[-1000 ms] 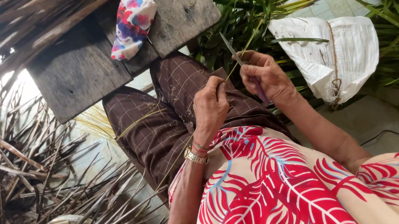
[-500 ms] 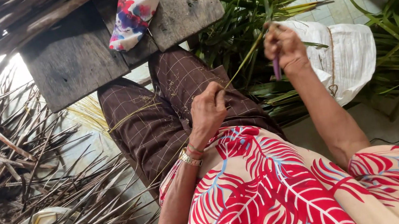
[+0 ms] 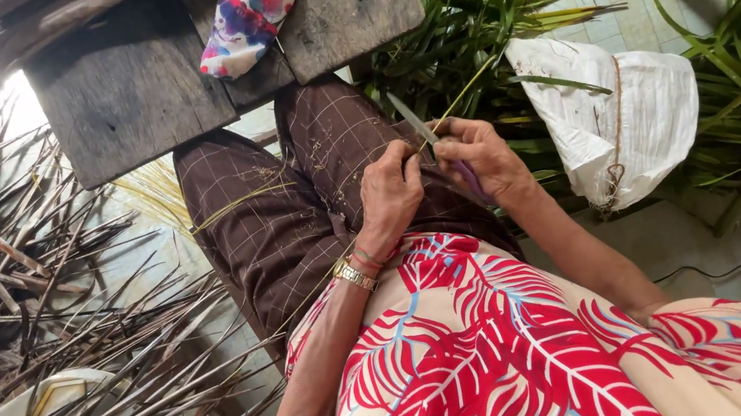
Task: Stripping the leafy part from palm midribs using a small knife
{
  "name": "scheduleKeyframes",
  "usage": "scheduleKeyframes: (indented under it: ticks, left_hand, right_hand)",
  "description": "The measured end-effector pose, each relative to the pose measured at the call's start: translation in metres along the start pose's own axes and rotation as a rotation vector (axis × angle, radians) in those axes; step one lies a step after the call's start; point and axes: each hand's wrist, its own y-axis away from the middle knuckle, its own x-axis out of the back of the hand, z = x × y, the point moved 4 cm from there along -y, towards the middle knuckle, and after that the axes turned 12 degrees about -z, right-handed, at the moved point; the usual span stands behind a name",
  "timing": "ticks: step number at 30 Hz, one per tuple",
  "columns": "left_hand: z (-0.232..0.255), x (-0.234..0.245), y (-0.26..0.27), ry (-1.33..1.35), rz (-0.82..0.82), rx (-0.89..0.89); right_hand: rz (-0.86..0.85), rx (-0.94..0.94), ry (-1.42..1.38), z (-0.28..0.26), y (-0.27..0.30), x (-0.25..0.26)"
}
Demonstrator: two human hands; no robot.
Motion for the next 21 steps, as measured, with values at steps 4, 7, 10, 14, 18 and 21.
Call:
scheduleKeyframes:
  ticks: [4,7,10,14,18,21]
  left_hand:
    - [0.006,0.003,0.005,-0.008,-0.014,-0.006]
    - [0.011,0.003,0.007,-0.034,-0.046,-0.015]
    - [0.011,0.005,0.009,-0.012,-0.049,0.0]
    - [0.013,0.01,0.018,0.012,-0.065,0.011]
    - [0.01,0.012,0.019,0.014,-0.045,0.041]
    - [0.001,0.013,0.013,0.011,-0.006,0.06]
  right_hand:
    - [0.028,0.003,-0.072,-0.017,-0.003,0.003]
    - [0.003,-0.013,-0.092,-0.026,-0.003,0.007]
    - [0.032,-0.028,-0.116,-0.029,-0.008,0.018]
    - [0.102,-0.019,-0.086,-0.024,-0.026,0.061]
    - [0.241,0.012,-0.037,-0.033,-0.047,0.135]
    - [0.237,0.009,0.047,-0.06,-0.036,0.15]
